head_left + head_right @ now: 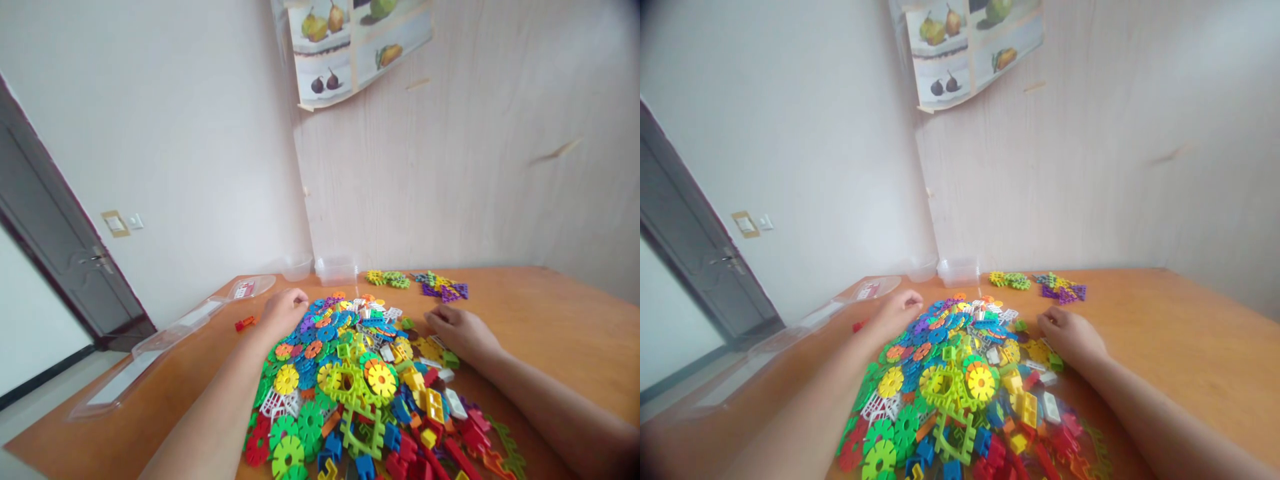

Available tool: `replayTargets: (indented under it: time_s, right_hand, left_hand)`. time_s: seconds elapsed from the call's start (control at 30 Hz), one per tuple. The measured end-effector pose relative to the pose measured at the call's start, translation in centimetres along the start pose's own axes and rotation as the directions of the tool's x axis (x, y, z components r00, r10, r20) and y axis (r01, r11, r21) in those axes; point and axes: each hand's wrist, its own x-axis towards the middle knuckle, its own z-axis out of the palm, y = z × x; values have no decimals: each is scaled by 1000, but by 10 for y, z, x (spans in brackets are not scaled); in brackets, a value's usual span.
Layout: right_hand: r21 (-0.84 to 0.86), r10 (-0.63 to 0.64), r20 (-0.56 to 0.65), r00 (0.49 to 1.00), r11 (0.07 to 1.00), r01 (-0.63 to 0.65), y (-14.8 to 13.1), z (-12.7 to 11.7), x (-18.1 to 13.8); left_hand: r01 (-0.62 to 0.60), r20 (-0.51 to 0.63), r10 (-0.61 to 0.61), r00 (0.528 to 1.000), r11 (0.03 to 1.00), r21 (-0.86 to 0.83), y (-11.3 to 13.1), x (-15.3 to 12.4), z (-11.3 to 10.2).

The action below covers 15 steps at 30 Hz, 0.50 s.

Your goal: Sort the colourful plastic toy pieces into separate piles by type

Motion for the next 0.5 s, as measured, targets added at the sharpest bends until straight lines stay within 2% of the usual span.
replayTargets:
  time_s: [0.07,0.13,0.3,0.4,0.5]
  right_hand:
    - [3,10,-1,1000,1000,-10,-2,-1,-1]
    - [10,10,-5,1000,1000,-10,-4,-2,-2]
    - [34,-79,15,997,996,78,-13,-3,-7]
    - [41,-125,4,992,991,125,-19,0,-8]
    - [120,-156,-37,987,980,159,-24,6,-6]
  left_hand:
    - [-128,127,165,978,958,-256,24,-5,1]
    - [-204,202,291,935,908,-366,45,-12,0]
    - [-319,293,442,848,867,-383,77,-30,-5]
    - [-392,286,511,810,836,-383,86,-35,-5]
    - [-465,276,574,771,804,-371,95,-39,-1]
